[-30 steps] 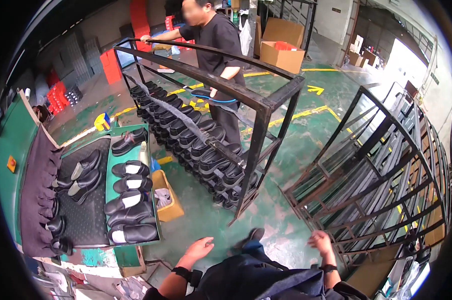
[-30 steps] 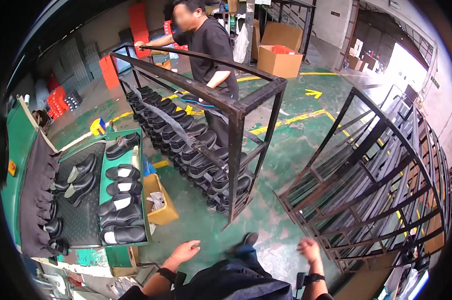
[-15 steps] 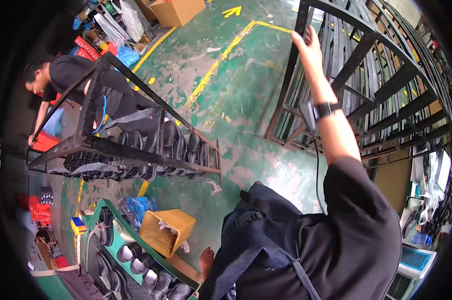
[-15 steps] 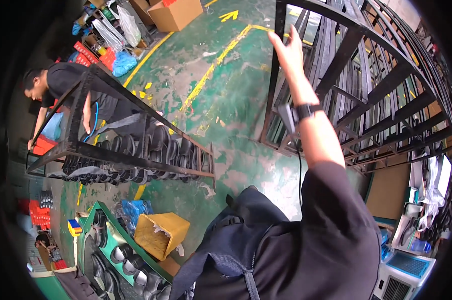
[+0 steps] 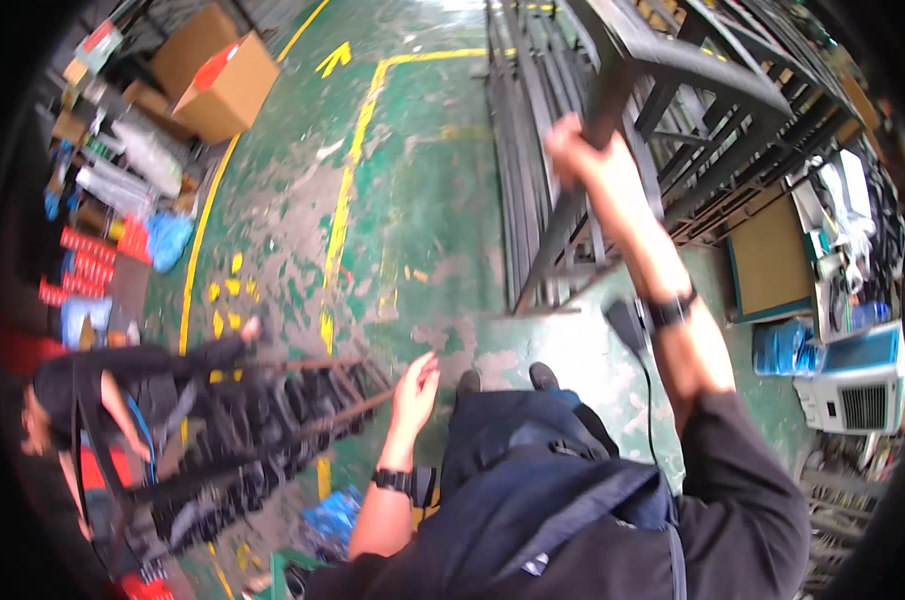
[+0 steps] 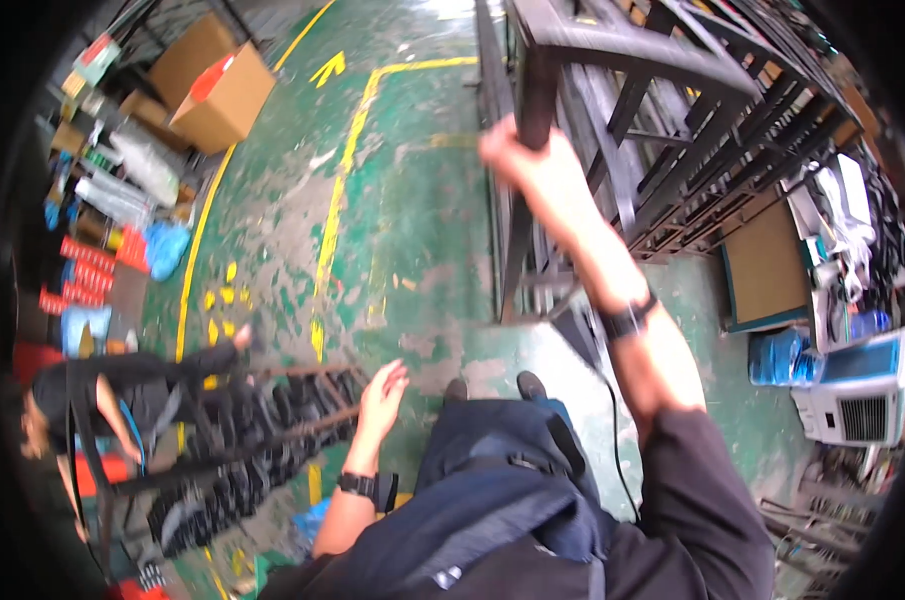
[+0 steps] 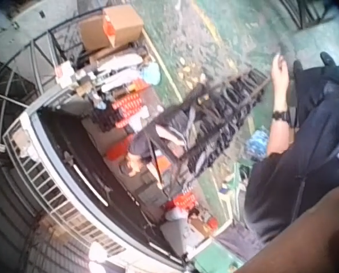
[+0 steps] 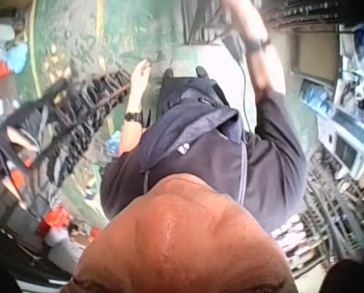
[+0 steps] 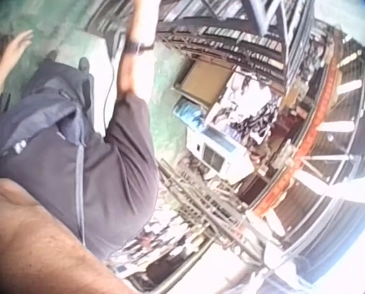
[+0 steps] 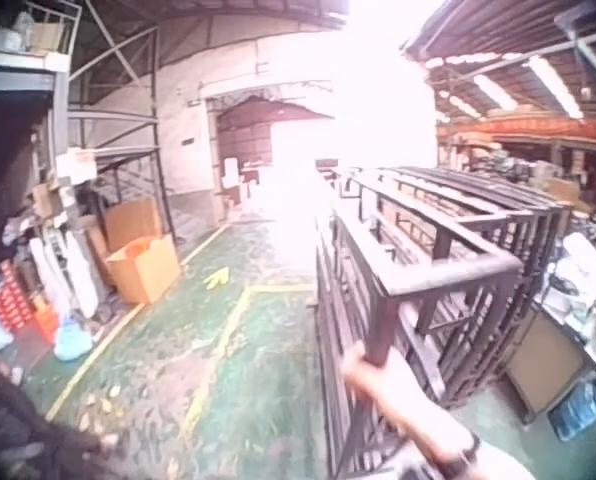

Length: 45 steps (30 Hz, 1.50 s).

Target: Move shoe racks and inspect assembled shoes in a factory environment.

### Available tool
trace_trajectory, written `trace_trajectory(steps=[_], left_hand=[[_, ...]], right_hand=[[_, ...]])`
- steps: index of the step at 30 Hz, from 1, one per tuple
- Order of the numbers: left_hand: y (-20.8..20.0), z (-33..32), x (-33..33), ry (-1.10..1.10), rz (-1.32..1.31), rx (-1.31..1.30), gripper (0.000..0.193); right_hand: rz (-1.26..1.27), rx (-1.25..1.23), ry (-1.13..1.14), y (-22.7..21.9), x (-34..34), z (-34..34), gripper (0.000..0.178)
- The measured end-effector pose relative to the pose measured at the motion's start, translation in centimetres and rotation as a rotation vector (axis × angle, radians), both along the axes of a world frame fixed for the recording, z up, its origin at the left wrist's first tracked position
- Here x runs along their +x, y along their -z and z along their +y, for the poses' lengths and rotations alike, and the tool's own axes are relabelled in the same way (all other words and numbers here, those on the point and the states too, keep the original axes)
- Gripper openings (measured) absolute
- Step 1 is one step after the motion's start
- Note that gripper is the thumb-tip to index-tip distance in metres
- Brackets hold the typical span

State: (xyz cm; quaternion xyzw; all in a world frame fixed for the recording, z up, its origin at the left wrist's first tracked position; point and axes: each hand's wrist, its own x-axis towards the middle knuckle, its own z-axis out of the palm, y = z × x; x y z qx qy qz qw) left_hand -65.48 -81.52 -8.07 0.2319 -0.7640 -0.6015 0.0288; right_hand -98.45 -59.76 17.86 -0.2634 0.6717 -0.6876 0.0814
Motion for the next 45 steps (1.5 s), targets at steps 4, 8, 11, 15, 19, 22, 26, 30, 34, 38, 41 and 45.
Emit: trace_trajectory(steps=[4,8,11,15,19,22,26,30,34,38,41,45], left_hand=[[-9.0,-3.7,-18.8,0.356,0.179,-0.466,0.068],[-16.3,-6.1,-31.0,0.546,0.56,-0.974,0.086],[-21.3,-7.0,-38.6,0.771,0.675,-1.336,0.092],[-25.4,-9.7,-47.4,1.226,0.849,-1.453,0.091],[-19.3,-16.0,-56.5,1.32,0.341,-1.715,0.051],[-18.5,-16.6,-60.2,1.462,1.334,-0.939,0.042],[-21.8,-15.8,-61.9,1.438,0.954,-1.535,0.039],[-21.9,-21.9,-56.6,1.393,0.658,-1.766,0.039],[-22.4,-21.9,-58.0,1.363,0.625,-1.761,0.036],[-25.4,-15.4,-51.6,1.398,0.669,-1.638,0.03],[-24.0,-15.0,-49.5,1.36,0.573,-1.666,0.036],[-22.2,-10.4,-43.6,1.267,0.684,-1.642,0.043]], right_hand=[[-0.047,0.165,-0.113,1.2,9.6,6.9,0.018],[-0.211,0.099,-0.326,-3.8,20.1,10.1,0.015],[-0.225,0.078,-0.206,-6.0,28.1,11.0,0.019],[-0.151,-0.126,0.129,-5.7,37.5,10.7,0.03],[-0.295,0.117,1.214,-2.5,46.4,5.4,0.042],[-0.04,-0.26,1.666,-6.5,40.3,-1.0,0.045],[0.206,-0.057,1.995,-7.7,37.1,-3.2,0.027],[0.16,-0.028,1.853,-7.8,40.6,-5.6,0.024],[0.299,0.025,1.799,-8.3,40.8,-3.0,0.02],[0.274,0.041,1.793,-9.0,41.3,2.0,0.017],[0.279,0.03,1.814,-8.4,42.8,6.7,0.02],[0.373,-0.098,1.901,-8.0,45.1,17.2,0.022]])
